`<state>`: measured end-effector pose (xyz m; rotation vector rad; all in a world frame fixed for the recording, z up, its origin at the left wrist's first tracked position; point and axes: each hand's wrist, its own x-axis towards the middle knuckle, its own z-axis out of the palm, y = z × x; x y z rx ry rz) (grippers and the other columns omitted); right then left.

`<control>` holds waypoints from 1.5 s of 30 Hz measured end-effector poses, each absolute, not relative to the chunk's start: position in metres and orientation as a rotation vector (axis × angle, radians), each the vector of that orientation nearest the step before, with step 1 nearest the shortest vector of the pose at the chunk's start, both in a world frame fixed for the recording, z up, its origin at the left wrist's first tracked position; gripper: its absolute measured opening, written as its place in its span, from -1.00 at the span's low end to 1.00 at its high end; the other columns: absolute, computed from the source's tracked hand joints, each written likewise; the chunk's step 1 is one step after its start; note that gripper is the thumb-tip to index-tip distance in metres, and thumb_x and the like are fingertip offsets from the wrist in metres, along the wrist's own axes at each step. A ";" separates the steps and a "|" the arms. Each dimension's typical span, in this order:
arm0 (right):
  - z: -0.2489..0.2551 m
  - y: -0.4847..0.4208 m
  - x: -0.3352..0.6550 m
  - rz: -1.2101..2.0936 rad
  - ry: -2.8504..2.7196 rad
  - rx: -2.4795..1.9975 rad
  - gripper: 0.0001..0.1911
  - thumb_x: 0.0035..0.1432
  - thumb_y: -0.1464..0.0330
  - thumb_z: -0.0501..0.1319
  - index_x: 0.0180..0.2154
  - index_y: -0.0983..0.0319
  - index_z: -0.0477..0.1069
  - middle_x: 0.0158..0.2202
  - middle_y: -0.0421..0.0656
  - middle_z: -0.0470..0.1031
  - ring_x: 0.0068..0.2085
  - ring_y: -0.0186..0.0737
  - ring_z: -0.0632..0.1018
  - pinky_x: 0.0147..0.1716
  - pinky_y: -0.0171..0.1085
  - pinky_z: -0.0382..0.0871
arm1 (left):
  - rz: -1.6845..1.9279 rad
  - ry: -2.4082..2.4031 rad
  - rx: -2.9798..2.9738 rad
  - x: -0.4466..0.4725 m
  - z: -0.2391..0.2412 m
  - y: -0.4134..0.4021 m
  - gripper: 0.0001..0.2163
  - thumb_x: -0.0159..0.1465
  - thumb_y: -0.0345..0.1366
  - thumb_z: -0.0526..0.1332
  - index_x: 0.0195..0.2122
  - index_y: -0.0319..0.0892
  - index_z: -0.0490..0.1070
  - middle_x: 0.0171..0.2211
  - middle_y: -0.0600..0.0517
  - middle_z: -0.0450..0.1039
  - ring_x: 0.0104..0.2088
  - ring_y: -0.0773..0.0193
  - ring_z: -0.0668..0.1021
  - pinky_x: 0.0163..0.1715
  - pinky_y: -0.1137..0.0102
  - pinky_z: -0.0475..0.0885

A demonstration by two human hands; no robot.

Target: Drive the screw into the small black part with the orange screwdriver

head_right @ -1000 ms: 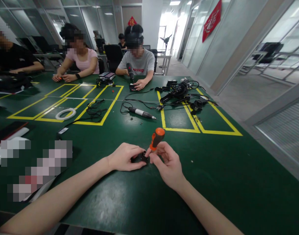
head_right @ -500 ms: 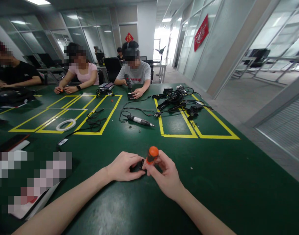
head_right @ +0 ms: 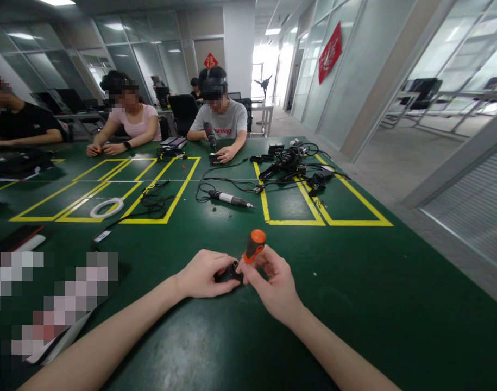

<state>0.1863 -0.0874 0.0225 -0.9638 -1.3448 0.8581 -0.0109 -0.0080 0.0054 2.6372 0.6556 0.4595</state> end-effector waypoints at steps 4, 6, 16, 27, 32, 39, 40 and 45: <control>0.026 -0.086 0.188 0.778 -1.393 -1.026 -0.56 0.28 -0.02 0.35 -0.42 0.20 0.53 -0.51 -0.13 0.59 -0.54 -0.25 0.54 -0.50 -0.27 0.49 | 0.439 0.675 2.646 -0.010 0.006 -0.008 -0.80 0.33 -0.10 0.29 -0.19 -0.13 0.51 -0.47 0.11 0.49 -0.44 0.33 0.55 -0.44 0.44 0.27; 0.029 -0.086 0.189 0.737 -1.433 -1.014 -0.54 0.29 0.00 0.35 -0.48 0.19 0.52 -0.50 -0.13 0.58 -0.52 -0.25 0.53 -0.49 -0.26 0.48 | 0.432 0.677 2.650 -0.010 0.007 -0.008 -0.80 0.33 -0.11 0.28 -0.19 -0.13 0.51 -0.47 0.11 0.49 -0.45 0.32 0.55 -0.45 0.44 0.26; 0.021 -0.087 0.186 0.866 -1.389 -0.894 -0.65 0.30 0.02 0.36 -0.25 0.18 0.53 -0.43 -0.14 0.65 -0.49 -0.23 0.57 -0.42 -0.25 0.53 | 0.420 0.669 2.659 -0.009 0.010 -0.009 -0.83 0.34 -0.14 0.28 -0.26 -0.14 0.47 -0.47 0.12 0.48 -0.47 0.33 0.52 -0.44 0.44 0.25; 0.023 -0.084 0.187 0.853 -1.389 -0.946 -0.57 0.42 0.00 0.20 -0.30 0.20 0.51 -0.42 -0.16 0.55 -0.52 -0.28 0.51 -0.49 -0.27 0.46 | 0.431 0.671 2.678 -0.009 0.008 -0.009 -0.80 0.34 -0.13 0.30 -0.18 -0.15 0.50 -0.44 0.10 0.52 -0.44 0.32 0.55 -0.43 0.45 0.27; 0.023 -0.085 0.185 0.981 -1.320 -0.901 -0.61 0.35 -0.03 0.28 -0.23 0.17 0.43 -0.42 -0.19 0.57 -0.55 -0.30 0.51 -0.51 -0.27 0.47 | 0.426 0.671 2.677 -0.009 0.010 -0.009 -0.81 0.35 -0.12 0.28 -0.20 -0.14 0.49 -0.46 0.11 0.51 -0.45 0.32 0.56 -0.45 0.44 0.26; 0.028 -0.088 0.184 0.902 -1.333 -0.970 -0.60 0.33 -0.02 0.31 -0.31 0.17 0.44 -0.39 -0.15 0.60 -0.53 -0.30 0.49 -0.48 -0.25 0.49 | 0.418 0.674 2.664 -0.008 0.010 -0.010 -0.80 0.34 -0.11 0.29 -0.25 -0.14 0.49 -0.47 0.10 0.51 -0.44 0.32 0.56 -0.45 0.44 0.26; 0.029 -0.088 0.185 0.884 -1.338 -0.976 -0.60 0.32 -0.03 0.31 -0.30 0.17 0.46 -0.39 -0.15 0.59 -0.53 -0.30 0.49 -0.48 -0.25 0.49 | 0.419 0.676 2.666 -0.008 0.010 -0.010 -0.79 0.34 -0.10 0.29 -0.24 -0.15 0.49 -0.47 0.10 0.51 -0.44 0.31 0.57 -0.44 0.44 0.26; 0.026 -0.088 0.187 0.888 -1.352 -0.949 -0.60 0.38 -0.01 0.26 -0.28 0.18 0.51 -0.45 -0.17 0.55 -0.54 -0.28 0.50 -0.50 -0.25 0.47 | 0.413 0.671 2.677 -0.009 0.009 -0.010 -0.79 0.35 -0.10 0.29 -0.19 -0.15 0.50 -0.45 0.10 0.51 -0.42 0.30 0.57 -0.42 0.43 0.28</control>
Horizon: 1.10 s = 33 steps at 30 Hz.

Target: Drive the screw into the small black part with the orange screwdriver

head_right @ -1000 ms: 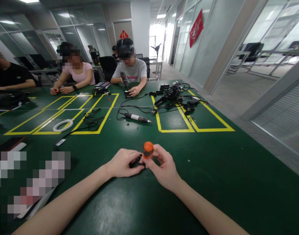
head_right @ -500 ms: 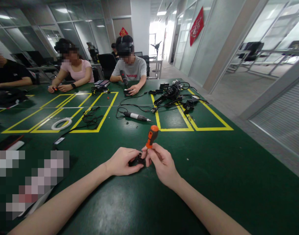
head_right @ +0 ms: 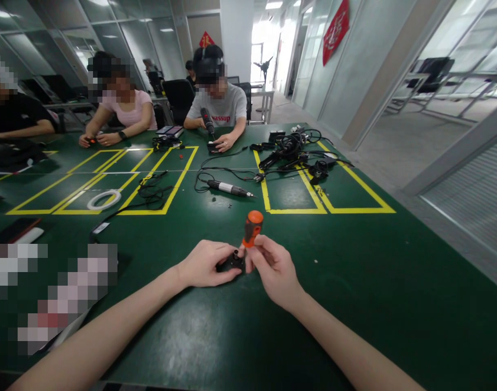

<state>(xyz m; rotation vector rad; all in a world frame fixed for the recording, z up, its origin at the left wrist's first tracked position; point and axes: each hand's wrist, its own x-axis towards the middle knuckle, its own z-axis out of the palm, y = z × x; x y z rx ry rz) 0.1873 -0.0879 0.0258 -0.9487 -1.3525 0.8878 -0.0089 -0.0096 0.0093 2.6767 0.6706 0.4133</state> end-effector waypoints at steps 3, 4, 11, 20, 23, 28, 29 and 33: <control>0.023 -0.089 0.186 0.845 -1.335 -0.950 -0.64 0.32 0.00 0.33 -0.24 0.17 0.51 -0.42 -0.16 0.58 -0.49 -0.25 0.52 -0.45 -0.23 0.50 | 0.401 0.665 2.675 -0.009 0.010 -0.010 -0.78 0.37 -0.08 0.28 -0.16 -0.13 0.51 -0.45 0.11 0.50 -0.42 0.31 0.56 -0.42 0.43 0.29; 0.022 -0.089 0.186 0.833 -1.328 -0.955 -0.64 0.30 0.00 0.34 -0.25 0.16 0.49 -0.42 -0.17 0.57 -0.49 -0.25 0.53 -0.43 -0.23 0.51 | 0.397 0.665 2.674 -0.009 0.010 -0.010 -0.77 0.37 -0.07 0.27 -0.16 -0.13 0.51 -0.44 0.11 0.50 -0.43 0.32 0.56 -0.42 0.44 0.29; 0.028 -0.088 0.188 0.799 -1.330 -1.014 -0.68 0.27 0.07 0.38 -0.33 0.17 0.51 -0.37 -0.12 0.63 -0.51 -0.28 0.47 -0.49 -0.26 0.47 | 0.402 0.675 2.668 -0.008 0.009 -0.009 -0.76 0.37 -0.05 0.26 -0.21 -0.14 0.49 -0.46 0.09 0.48 -0.43 0.30 0.55 -0.44 0.44 0.27; 0.031 -0.089 0.186 0.925 -1.367 -0.920 -0.62 0.35 0.02 0.30 -0.29 0.20 0.55 -0.45 -0.16 0.57 -0.58 -0.31 0.48 -0.58 -0.28 0.41 | 0.388 0.678 2.662 -0.007 0.010 -0.008 -0.76 0.37 -0.06 0.25 -0.19 -0.14 0.49 -0.45 0.11 0.47 -0.43 0.32 0.52 -0.42 0.44 0.26; 0.029 -0.090 0.184 0.923 -1.320 -0.911 -0.63 0.28 0.00 0.37 -0.20 0.18 0.52 -0.42 -0.16 0.60 -0.53 -0.28 0.52 -0.50 -0.26 0.49 | 0.390 0.683 2.664 -0.007 0.011 -0.008 -0.77 0.37 -0.07 0.26 -0.24 -0.14 0.48 -0.46 0.11 0.46 -0.45 0.32 0.51 -0.44 0.43 0.24; 0.029 -0.089 0.187 0.901 -1.323 -0.956 -0.64 0.26 0.04 0.40 -0.33 0.19 0.51 -0.42 -0.14 0.60 -0.52 -0.29 0.51 -0.48 -0.26 0.49 | 0.401 0.681 2.662 -0.008 0.011 -0.008 -0.77 0.36 -0.08 0.27 -0.23 -0.15 0.50 -0.47 0.10 0.47 -0.45 0.31 0.52 -0.44 0.43 0.22; 0.030 -0.088 0.188 0.892 -1.333 -0.964 -0.64 0.26 0.04 0.40 -0.34 0.19 0.52 -0.41 -0.14 0.60 -0.51 -0.28 0.51 -0.48 -0.25 0.48 | 0.404 0.683 2.661 -0.008 0.011 -0.008 -0.77 0.36 -0.08 0.28 -0.22 -0.15 0.51 -0.47 0.10 0.48 -0.44 0.31 0.52 -0.45 0.43 0.22; 0.028 -0.087 0.189 0.923 -1.348 -0.927 -0.59 0.33 -0.01 0.31 -0.34 0.20 0.52 -0.46 -0.17 0.53 -0.53 -0.29 0.48 -0.53 -0.27 0.44 | 0.414 0.673 2.656 -0.008 0.009 -0.007 -0.77 0.35 -0.09 0.29 -0.20 -0.16 0.51 -0.46 0.10 0.49 -0.44 0.31 0.52 -0.43 0.44 0.23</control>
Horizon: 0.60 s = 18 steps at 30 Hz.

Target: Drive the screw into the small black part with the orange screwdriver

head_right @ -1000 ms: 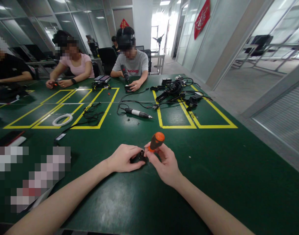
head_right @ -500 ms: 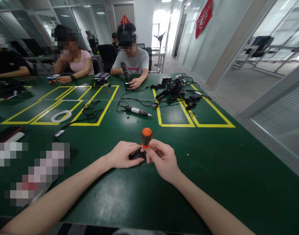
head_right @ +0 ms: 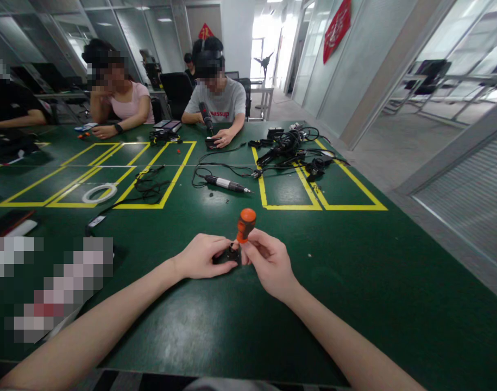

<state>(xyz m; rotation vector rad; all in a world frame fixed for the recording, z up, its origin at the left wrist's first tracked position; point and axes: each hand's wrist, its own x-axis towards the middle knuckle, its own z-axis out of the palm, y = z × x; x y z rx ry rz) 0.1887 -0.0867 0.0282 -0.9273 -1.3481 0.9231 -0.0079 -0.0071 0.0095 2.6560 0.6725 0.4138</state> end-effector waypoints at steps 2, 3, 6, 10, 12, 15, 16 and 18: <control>0.027 -0.086 0.187 0.965 -1.343 -0.898 -0.60 0.36 -0.01 0.28 -0.28 0.20 0.52 -0.46 -0.17 0.54 -0.53 -0.29 0.49 -0.53 -0.27 0.45 | 0.417 0.666 2.652 -0.008 0.009 -0.007 -0.78 0.35 -0.09 0.28 -0.22 -0.16 0.50 -0.47 0.11 0.48 -0.45 0.32 0.51 -0.43 0.44 0.23; 0.026 -0.086 0.187 0.977 -1.335 -0.887 -0.61 0.35 -0.01 0.29 -0.24 0.19 0.51 -0.44 -0.17 0.56 -0.53 -0.30 0.49 -0.51 -0.27 0.46 | 0.418 0.665 2.649 -0.008 0.010 -0.007 -0.78 0.35 -0.09 0.28 -0.23 -0.15 0.50 -0.47 0.11 0.47 -0.46 0.33 0.50 -0.44 0.44 0.22; 0.026 -0.087 0.184 0.966 -1.307 -0.874 -0.65 0.31 0.02 0.35 -0.23 0.17 0.45 -0.43 -0.18 0.59 -0.53 -0.31 0.49 -0.49 -0.28 0.46 | 0.420 0.662 2.644 -0.008 0.011 -0.007 -0.79 0.35 -0.10 0.28 -0.26 -0.15 0.49 -0.49 0.12 0.46 -0.48 0.34 0.48 -0.45 0.44 0.20; 0.026 -0.087 0.183 0.949 -1.337 -0.905 -0.62 0.32 0.02 0.34 -0.32 0.18 0.43 -0.43 -0.16 0.60 -0.53 -0.31 0.48 -0.49 -0.28 0.46 | 0.427 0.658 2.645 -0.008 0.012 -0.008 -0.80 0.35 -0.11 0.28 -0.26 -0.15 0.49 -0.49 0.12 0.45 -0.48 0.34 0.48 -0.45 0.44 0.19; 0.026 -0.087 0.185 0.938 -1.365 -0.914 -0.61 0.35 0.01 0.31 -0.31 0.18 0.46 -0.41 -0.15 0.60 -0.53 -0.30 0.49 -0.49 -0.27 0.46 | 0.433 0.662 2.648 -0.008 0.012 -0.008 -0.80 0.35 -0.12 0.29 -0.23 -0.16 0.51 -0.49 0.12 0.46 -0.48 0.34 0.49 -0.46 0.44 0.19; 0.025 -0.086 0.187 0.908 -1.401 -0.918 -0.61 0.40 0.00 0.24 -0.29 0.18 0.48 -0.43 -0.18 0.56 -0.55 -0.31 0.49 -0.50 -0.27 0.45 | 0.440 0.668 2.652 -0.008 0.011 -0.007 -0.78 0.35 -0.11 0.29 -0.17 -0.17 0.52 -0.47 0.12 0.48 -0.47 0.33 0.50 -0.45 0.45 0.21; 0.025 -0.086 0.188 0.905 -1.408 -0.919 -0.61 0.42 0.01 0.22 -0.29 0.18 0.48 -0.44 -0.19 0.55 -0.55 -0.31 0.49 -0.50 -0.27 0.44 | 0.439 0.667 2.653 -0.008 0.010 -0.007 -0.77 0.35 -0.10 0.30 -0.17 -0.17 0.52 -0.47 0.12 0.48 -0.47 0.33 0.51 -0.44 0.45 0.22; 0.023 -0.087 0.188 0.910 -1.413 -0.908 -0.62 0.43 0.02 0.22 -0.27 0.18 0.47 -0.45 -0.20 0.54 -0.53 -0.31 0.51 -0.49 -0.28 0.45 | 0.437 0.665 2.655 -0.008 0.010 -0.007 -0.78 0.35 -0.10 0.30 -0.19 -0.16 0.52 -0.48 0.12 0.48 -0.47 0.33 0.51 -0.45 0.45 0.22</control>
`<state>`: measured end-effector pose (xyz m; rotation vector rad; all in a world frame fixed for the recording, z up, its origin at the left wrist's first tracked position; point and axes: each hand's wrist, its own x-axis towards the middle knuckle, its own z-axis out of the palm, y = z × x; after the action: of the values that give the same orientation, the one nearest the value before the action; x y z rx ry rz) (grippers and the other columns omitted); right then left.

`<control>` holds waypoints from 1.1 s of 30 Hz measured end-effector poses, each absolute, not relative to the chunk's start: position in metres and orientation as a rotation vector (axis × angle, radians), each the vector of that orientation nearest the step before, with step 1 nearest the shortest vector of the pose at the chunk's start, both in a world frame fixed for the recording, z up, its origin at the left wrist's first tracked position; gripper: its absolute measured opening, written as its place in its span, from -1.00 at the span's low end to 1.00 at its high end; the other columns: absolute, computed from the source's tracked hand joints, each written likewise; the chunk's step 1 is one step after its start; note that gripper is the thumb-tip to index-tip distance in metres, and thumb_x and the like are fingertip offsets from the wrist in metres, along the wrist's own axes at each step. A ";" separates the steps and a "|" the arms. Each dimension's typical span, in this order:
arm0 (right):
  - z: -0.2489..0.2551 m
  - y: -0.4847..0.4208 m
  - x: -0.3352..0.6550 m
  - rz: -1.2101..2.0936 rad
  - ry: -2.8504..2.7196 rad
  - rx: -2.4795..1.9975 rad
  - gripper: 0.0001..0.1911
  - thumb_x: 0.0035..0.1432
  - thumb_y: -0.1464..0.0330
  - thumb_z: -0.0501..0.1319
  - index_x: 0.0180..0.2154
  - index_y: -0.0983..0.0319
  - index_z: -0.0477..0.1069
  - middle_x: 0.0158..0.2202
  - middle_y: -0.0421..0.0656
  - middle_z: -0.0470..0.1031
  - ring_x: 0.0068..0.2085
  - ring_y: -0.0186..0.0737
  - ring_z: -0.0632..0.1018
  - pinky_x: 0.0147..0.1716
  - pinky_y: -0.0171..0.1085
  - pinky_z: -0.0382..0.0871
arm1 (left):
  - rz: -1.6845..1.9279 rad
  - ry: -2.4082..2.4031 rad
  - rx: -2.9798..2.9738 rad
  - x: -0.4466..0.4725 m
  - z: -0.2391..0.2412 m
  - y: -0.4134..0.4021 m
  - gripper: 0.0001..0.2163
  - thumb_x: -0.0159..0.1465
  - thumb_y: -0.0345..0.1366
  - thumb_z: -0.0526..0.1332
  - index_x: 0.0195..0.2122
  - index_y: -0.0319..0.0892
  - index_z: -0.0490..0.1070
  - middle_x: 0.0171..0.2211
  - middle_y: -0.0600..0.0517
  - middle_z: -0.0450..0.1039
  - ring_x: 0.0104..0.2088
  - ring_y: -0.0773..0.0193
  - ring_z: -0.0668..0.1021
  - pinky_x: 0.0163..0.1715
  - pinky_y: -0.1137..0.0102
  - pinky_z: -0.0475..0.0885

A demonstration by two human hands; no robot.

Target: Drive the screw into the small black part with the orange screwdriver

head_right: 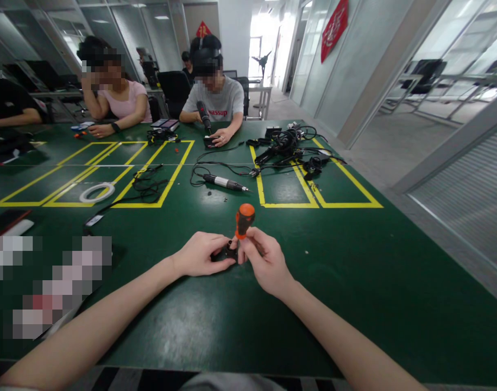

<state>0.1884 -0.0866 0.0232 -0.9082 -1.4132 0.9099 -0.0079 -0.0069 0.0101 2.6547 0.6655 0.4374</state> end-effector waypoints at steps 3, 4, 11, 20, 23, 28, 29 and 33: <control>0.021 -0.087 0.187 0.911 -1.392 -0.889 -0.65 0.39 0.02 0.27 -0.24 0.18 0.45 -0.41 -0.18 0.57 -0.51 -0.31 0.54 -0.46 -0.28 0.48 | 0.436 0.666 2.657 -0.008 0.010 -0.007 -0.78 0.35 -0.10 0.29 -0.24 -0.15 0.51 -0.49 0.12 0.47 -0.47 0.33 0.50 -0.45 0.44 0.21; 0.021 -0.087 0.187 0.910 -1.382 -0.886 -0.65 0.37 0.03 0.29 -0.25 0.17 0.43 -0.42 -0.19 0.58 -0.51 -0.31 0.53 -0.46 -0.28 0.48 | 0.435 0.667 2.658 -0.008 0.011 -0.007 -0.78 0.35 -0.09 0.29 -0.25 -0.15 0.50 -0.49 0.12 0.46 -0.47 0.34 0.50 -0.45 0.44 0.20; 0.026 -0.086 0.186 0.870 -1.361 -0.951 -0.64 0.33 0.03 0.33 -0.31 0.18 0.48 -0.40 -0.17 0.57 -0.52 -0.31 0.49 -0.47 -0.27 0.47 | 0.424 0.673 2.670 -0.008 0.010 -0.007 -0.77 0.35 -0.09 0.30 -0.21 -0.16 0.52 -0.46 0.10 0.50 -0.44 0.32 0.53 -0.44 0.44 0.24; 0.024 -0.086 0.187 0.875 -1.329 -0.961 -0.65 0.27 0.02 0.37 -0.21 0.16 0.49 -0.40 -0.15 0.61 -0.47 -0.24 0.56 -0.40 -0.22 0.57 | 0.419 0.677 2.677 -0.008 0.011 -0.006 -0.77 0.36 -0.08 0.29 -0.24 -0.15 0.50 -0.48 0.11 0.47 -0.46 0.32 0.51 -0.45 0.43 0.21; 0.025 -0.087 0.187 0.868 -1.326 -1.000 -0.68 0.28 0.07 0.38 -0.29 0.16 0.44 -0.44 -0.17 0.61 -0.48 -0.24 0.56 -0.38 -0.21 0.58 | 0.419 0.672 2.676 -0.008 0.011 -0.006 -0.77 0.36 -0.08 0.29 -0.26 -0.15 0.49 -0.49 0.11 0.46 -0.47 0.32 0.51 -0.46 0.43 0.21; 0.029 -0.085 0.189 0.724 -1.370 -1.022 -0.72 0.22 0.15 0.43 -0.41 0.17 0.50 -0.38 -0.15 0.60 -0.42 -0.23 0.54 -0.41 -0.23 0.55 | 0.420 0.679 2.674 -0.008 0.009 -0.006 -0.74 0.37 -0.05 0.27 -0.25 -0.15 0.49 -0.48 0.11 0.46 -0.46 0.32 0.50 -0.45 0.42 0.21; 0.030 -0.085 0.189 0.706 -1.374 -1.017 -0.73 0.22 0.17 0.43 -0.42 0.17 0.52 -0.39 -0.15 0.59 -0.42 -0.23 0.54 -0.42 -0.23 0.54 | 0.419 0.680 2.674 -0.008 0.009 -0.006 -0.74 0.37 -0.04 0.26 -0.24 -0.14 0.49 -0.48 0.11 0.46 -0.46 0.32 0.50 -0.45 0.42 0.21; 0.031 -0.085 0.189 0.790 -1.378 -0.993 -0.75 0.29 0.16 0.38 -0.35 0.19 0.58 -0.42 -0.14 0.59 -0.49 -0.26 0.54 -0.48 -0.23 0.52 | 0.416 0.676 2.669 -0.008 0.009 -0.006 -0.76 0.37 -0.06 0.27 -0.18 -0.14 0.50 -0.45 0.11 0.48 -0.45 0.32 0.52 -0.44 0.43 0.24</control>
<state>0.1887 -0.0851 0.0311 -0.9932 -1.3778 0.7898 -0.0083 -0.0064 0.0094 2.6692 0.6760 0.4162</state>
